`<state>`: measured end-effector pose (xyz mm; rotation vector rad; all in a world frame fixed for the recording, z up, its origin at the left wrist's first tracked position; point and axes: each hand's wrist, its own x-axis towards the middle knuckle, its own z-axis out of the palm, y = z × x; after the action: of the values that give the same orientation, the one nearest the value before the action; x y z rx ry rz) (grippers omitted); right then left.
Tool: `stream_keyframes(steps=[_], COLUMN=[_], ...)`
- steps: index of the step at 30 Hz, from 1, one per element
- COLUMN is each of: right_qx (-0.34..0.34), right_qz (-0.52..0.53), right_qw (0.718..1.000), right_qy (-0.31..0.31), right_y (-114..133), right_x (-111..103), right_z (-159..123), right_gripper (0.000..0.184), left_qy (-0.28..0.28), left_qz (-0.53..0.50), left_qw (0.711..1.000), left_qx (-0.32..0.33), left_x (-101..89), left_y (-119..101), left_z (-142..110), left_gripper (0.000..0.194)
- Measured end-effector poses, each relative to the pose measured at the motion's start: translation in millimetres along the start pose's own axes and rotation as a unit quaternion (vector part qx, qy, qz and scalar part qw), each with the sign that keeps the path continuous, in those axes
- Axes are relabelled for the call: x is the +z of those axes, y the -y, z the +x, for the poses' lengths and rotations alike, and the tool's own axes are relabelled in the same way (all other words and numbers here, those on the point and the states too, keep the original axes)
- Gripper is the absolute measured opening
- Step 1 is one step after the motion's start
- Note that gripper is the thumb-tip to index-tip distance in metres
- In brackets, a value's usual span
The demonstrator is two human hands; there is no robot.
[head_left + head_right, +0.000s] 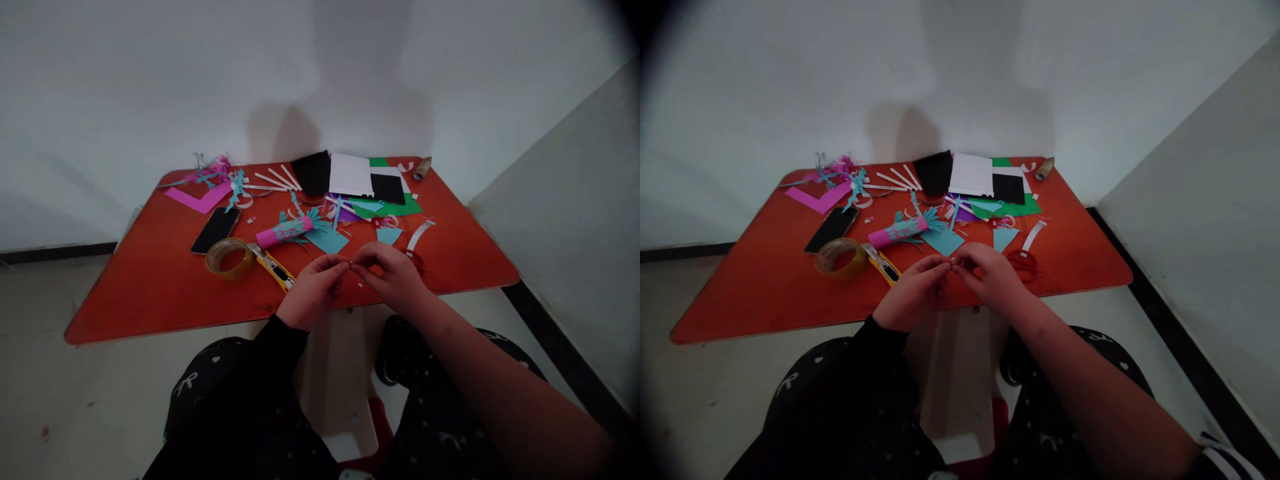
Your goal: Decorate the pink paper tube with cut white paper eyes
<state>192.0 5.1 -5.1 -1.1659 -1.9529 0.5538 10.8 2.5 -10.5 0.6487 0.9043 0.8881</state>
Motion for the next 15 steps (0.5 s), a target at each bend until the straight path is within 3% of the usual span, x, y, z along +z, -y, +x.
stream_keyframes(steps=[15], right_qx=[-0.069], right_qz=[-0.068], right_qw=[0.995], right_qy=[0.007], right_y=[-0.4], right_x=[-7.4], right_z=[-1.2], right_gripper=[0.006], left_qy=[0.012], left_qz=[0.077], left_qw=[0.997], left_qx=[0.021], left_x=[-3.3], left_y=[-2.1], left_z=[0.3], left_gripper=[0.034])
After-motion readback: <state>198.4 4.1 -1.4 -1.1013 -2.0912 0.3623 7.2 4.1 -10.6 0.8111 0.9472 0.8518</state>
